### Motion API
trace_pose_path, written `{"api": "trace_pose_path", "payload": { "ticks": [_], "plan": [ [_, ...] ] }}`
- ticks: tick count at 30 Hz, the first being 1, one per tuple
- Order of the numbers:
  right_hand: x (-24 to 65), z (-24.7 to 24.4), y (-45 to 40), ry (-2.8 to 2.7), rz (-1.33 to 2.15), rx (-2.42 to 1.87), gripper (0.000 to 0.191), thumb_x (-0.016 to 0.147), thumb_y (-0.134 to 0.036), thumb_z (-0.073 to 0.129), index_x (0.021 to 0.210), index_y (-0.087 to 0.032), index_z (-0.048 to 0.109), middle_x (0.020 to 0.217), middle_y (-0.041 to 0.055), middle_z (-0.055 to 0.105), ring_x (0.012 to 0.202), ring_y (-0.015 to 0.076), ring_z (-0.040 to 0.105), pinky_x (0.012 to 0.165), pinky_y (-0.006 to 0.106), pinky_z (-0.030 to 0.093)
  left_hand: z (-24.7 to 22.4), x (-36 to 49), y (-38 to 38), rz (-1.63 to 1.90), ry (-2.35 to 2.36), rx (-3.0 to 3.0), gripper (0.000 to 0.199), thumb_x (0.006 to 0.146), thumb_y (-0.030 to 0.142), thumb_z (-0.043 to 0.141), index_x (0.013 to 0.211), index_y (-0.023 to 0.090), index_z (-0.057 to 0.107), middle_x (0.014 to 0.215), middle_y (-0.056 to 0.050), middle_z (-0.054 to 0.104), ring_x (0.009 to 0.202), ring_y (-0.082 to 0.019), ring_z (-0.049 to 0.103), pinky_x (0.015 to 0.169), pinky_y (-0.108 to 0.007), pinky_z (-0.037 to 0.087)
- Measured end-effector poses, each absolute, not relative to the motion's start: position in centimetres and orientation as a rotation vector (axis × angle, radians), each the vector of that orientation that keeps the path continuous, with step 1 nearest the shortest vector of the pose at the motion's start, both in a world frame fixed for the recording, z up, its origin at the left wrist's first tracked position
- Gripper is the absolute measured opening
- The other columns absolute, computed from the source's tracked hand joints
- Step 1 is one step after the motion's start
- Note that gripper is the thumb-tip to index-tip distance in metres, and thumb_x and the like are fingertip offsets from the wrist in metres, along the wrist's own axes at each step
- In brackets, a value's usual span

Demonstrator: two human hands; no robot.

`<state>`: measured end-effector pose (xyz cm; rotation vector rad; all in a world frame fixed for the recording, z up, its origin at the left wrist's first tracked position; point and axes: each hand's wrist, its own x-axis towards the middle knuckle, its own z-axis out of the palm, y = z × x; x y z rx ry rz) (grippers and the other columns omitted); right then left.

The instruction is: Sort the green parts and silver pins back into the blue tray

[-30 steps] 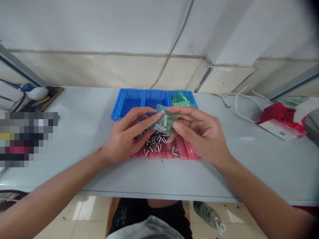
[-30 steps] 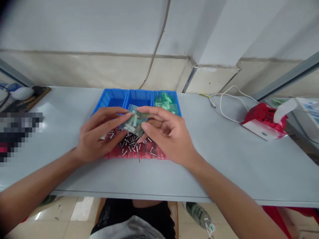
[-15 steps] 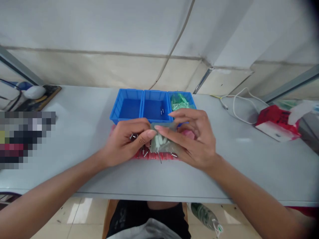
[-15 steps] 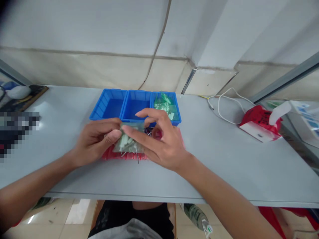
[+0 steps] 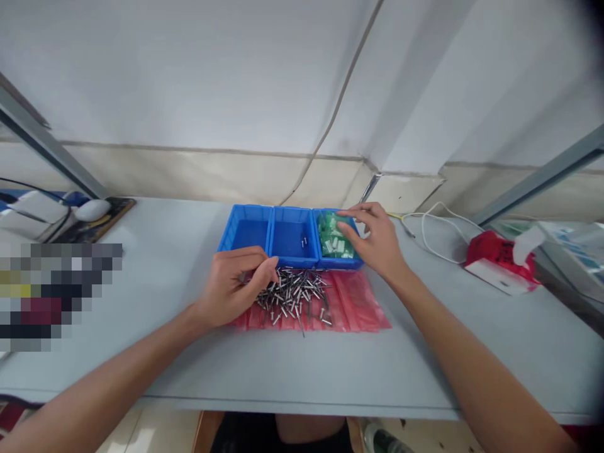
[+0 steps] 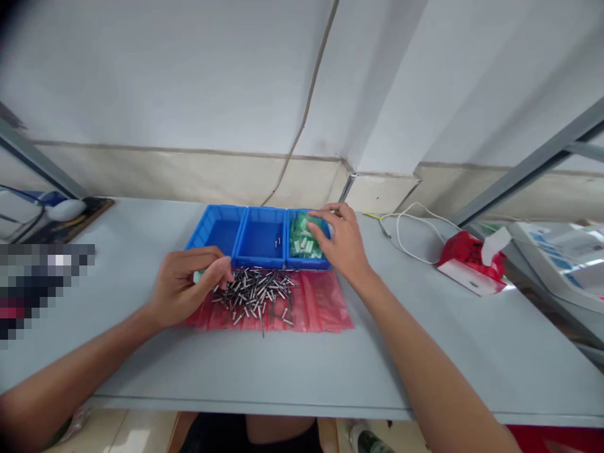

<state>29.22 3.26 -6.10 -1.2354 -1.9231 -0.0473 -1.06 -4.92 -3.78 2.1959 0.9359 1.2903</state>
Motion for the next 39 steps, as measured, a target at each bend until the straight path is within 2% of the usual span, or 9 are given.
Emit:
{"api": "trace_pose_path", "payload": {
  "ticks": [8, 12, 15, 21, 24, 28, 31, 35, 39],
  "plan": [
    [26.6, -5.4, -1.5, -2.255, -0.357, -1.163, 0.034, 0.106, -0.035, 0.054, 0.124, -0.015, 0.074, 0.133, 0.0135, 0.073, 0.124, 0.0332, 0.065, 0.108, 0.056, 0.051, -4.4, -2.8, -3.6, 1.664, 1.154, 1.907, 0.045, 0.105, 0.032, 0.056, 0.064, 0.019, 0.068, 0.057, 0.002, 0.062, 0.052, -0.008, 0.058, 0.055, -0.024, 0.046],
    [21.5, -4.9, -3.9, -2.349, -0.303, -0.777, 0.027, 0.104, -0.035, 0.058, 0.114, -0.017, 0.076, 0.132, 0.0133, 0.072, 0.128, 0.0324, 0.058, 0.107, 0.054, 0.05, -4.5, -3.2, -3.0, 1.812, 1.159, 1.722, 0.047, 0.104, 0.037, 0.057, 0.061, 0.021, 0.067, 0.055, 0.001, 0.06, 0.049, -0.01, 0.056, 0.051, -0.027, 0.044],
    [16.9, -5.5, -5.2, -2.594, -0.222, -0.498, 0.035, 0.107, -0.044, 0.051, 0.109, -0.019, 0.075, 0.139, 0.0134, 0.067, 0.138, 0.0326, 0.049, 0.115, 0.054, 0.042, -4.5, -3.2, -2.9, 1.851, 1.186, 1.706, 0.049, 0.106, 0.039, 0.056, 0.061, 0.021, 0.065, 0.056, 0.002, 0.06, 0.049, -0.01, 0.055, 0.051, -0.028, 0.043],
    [12.1, -6.6, -5.4, -2.736, -0.18, -0.506, 0.062, 0.107, -0.061, 0.04, 0.106, -0.01, 0.077, 0.111, 0.0185, 0.074, 0.12, 0.0384, 0.058, 0.097, 0.053, 0.05, -4.2, -3.5, -3.3, 1.72, 1.242, 1.989, 0.05, 0.107, 0.038, 0.053, 0.062, 0.021, 0.064, 0.057, 0.002, 0.059, 0.053, -0.009, 0.055, 0.056, -0.029, 0.043],
    [12.9, -6.1, -5.3, -2.639, -0.154, -0.47, 0.055, 0.108, -0.052, 0.046, 0.112, -0.006, 0.075, 0.12, 0.0187, 0.074, 0.12, 0.0354, 0.06, 0.099, 0.05, 0.052, -4.1, -3.6, -2.9, 1.773, 1.196, 1.897, 0.047, 0.106, 0.038, 0.053, 0.064, 0.02, 0.065, 0.061, 0.001, 0.061, 0.055, -0.01, 0.055, 0.056, -0.029, 0.044],
    [16.5, -4.9, -4.7, -2.292, 0.029, -0.475, 0.029, 0.102, -0.02, 0.057, 0.123, -0.006, 0.07, 0.124, 0.0182, 0.073, 0.116, 0.0265, 0.067, 0.096, 0.044, 0.058, -4.4, -3.7, -1.7, 1.826, 1.054, 1.7, 0.03, 0.105, 0.034, 0.054, 0.084, 0.021, 0.07, 0.078, -0.001, 0.064, 0.064, -0.011, 0.058, 0.053, -0.026, 0.046],
    [19.5, -4.4, -3.8, -2.075, 0.255, -0.62, 0.036, 0.096, -0.01, 0.06, 0.13, -0.018, 0.071, 0.128, 0.0121, 0.071, 0.115, 0.0229, 0.07, 0.101, 0.044, 0.06, -5.0, -3.5, -1.5, 1.749, 1.14, 1.847, 0.012, 0.101, 0.027, 0.061, 0.103, 0.021, 0.071, 0.094, -0.003, 0.066, 0.082, -0.012, 0.064, 0.06, -0.022, 0.052],
    [21.7, -4.5, -3.3, -1.722, 0.659, -0.739, 0.047, 0.092, -0.013, 0.07, 0.134, -0.033, 0.071, 0.137, 0.0057, 0.062, 0.113, 0.0214, 0.072, 0.102, 0.045, 0.064, -5.8, -2.5, -2.6, 1.541, 1.123, 2.301, 0.043, 0.097, 0.014, 0.061, 0.139, 0.024, 0.059, 0.128, -0.009, 0.061, 0.099, -0.014, 0.068, 0.068, -0.021, 0.06],
    [22.1, -4.9, -3.7, -1.696, 0.422, -0.801, 0.033, 0.085, -0.014, 0.081, 0.112, -0.032, 0.081, 0.124, 0.0036, 0.068, 0.109, 0.0226, 0.072, 0.094, 0.043, 0.067, -5.9, -1.6, -4.1, 1.345, 0.975, 2.533, 0.059, 0.098, 0.018, 0.065, 0.153, 0.03, 0.048, 0.141, -0.011, 0.059, 0.104, -0.019, 0.07, 0.069, -0.026, 0.066]
  ]
}}
